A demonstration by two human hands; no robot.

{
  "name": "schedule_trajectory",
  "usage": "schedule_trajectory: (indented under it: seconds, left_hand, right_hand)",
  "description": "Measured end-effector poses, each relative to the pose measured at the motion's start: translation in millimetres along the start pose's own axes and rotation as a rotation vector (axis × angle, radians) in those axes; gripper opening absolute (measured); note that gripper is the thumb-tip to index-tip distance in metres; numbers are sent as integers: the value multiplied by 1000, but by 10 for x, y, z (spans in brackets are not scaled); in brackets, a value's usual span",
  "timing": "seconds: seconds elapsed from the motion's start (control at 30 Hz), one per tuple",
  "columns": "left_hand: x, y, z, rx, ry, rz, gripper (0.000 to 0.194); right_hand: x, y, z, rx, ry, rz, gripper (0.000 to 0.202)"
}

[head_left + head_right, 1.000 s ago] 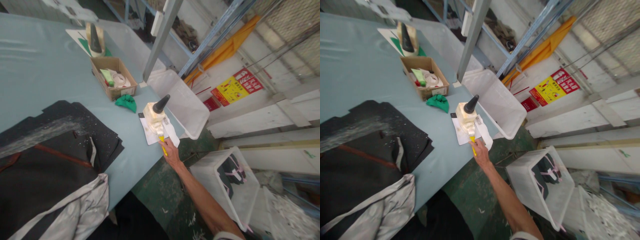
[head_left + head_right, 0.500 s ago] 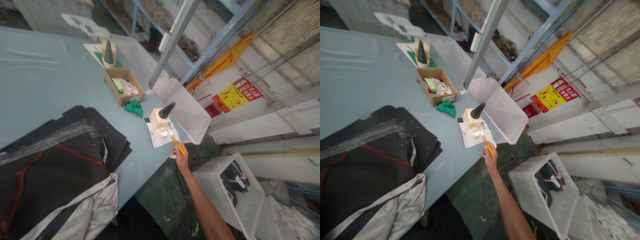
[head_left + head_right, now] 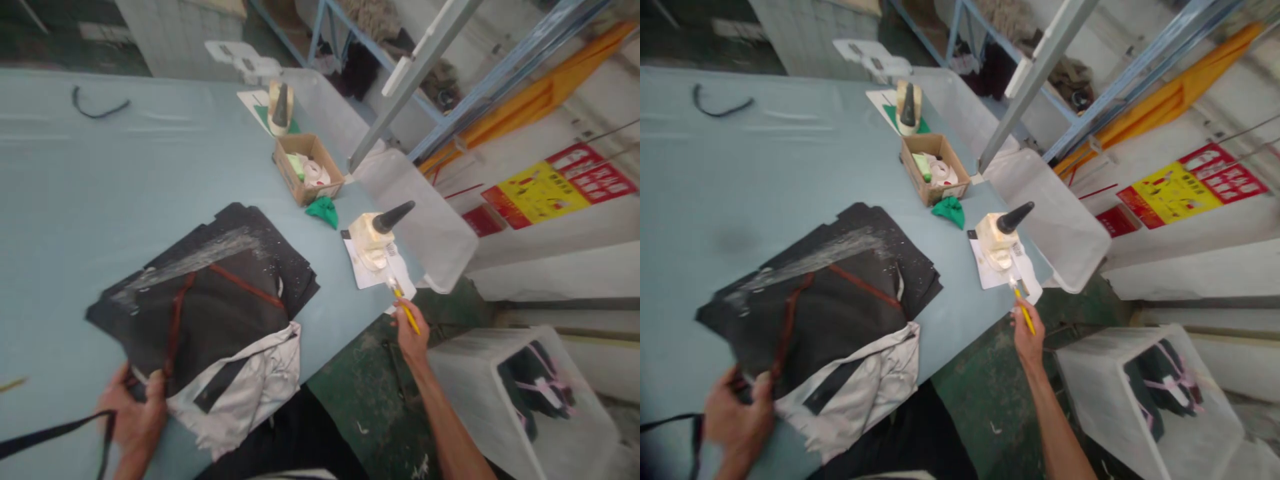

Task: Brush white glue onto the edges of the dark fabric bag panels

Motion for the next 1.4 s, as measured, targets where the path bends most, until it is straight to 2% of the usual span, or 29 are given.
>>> schedule_trajectory:
  seconds: [0.1,0.23,0.37,0.53,0.7,0.8,0.93,1.2,1.3,1.4]
  left_hand:
    - [-2,-218,-39,44,-8,-7,70]
    - [55,-317,-15,64,-32,31,70]
    - [35,-393,-25,26,-68,203,73]
    - [-51,-448,-181,-147,-111,507,80]
    - [-100,-253,-436,-228,-128,572,78]
    - [-144,-62,-591,-173,-137,518,66]
    - [-216,188,-789,-33,-159,399,55]
    - [-43,432,-1121,104,-464,242,42]
    - [56,487,-1228,96,-624,189,40]
    - [128,542,-1300,79,-751,195,38]
  right_hand:
    - [319,-370,140,-16,-5,-61,50]
    - [1069,-924,373,24,-142,-234,46]
    - [1807,-1404,686,50,-325,-347,45]
    - [2454,-1795,1131,150,-403,-462,47]
    - [2976,-2029,1592,236,-476,-481,48]
    - [3208,-2085,1759,273,-478,-472,50]
    - [3434,-2159,1798,250,-467,-444,51]
    - [3559,-2112,1671,239,-381,-412,46]
    - [3575,-2050,1632,241,-360,-427,44]
    - [3640,-2001,1615,254,-391,-440,40]
Point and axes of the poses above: each hand's wrist, its own z-axis away from the middle knuckle, its own x-axis out of the palm, y = z × x, the point moved 8 cm from there along -z, towards the middle knuckle, and after that the axes turned 8 degrees about -x, right-handed, at the moved point
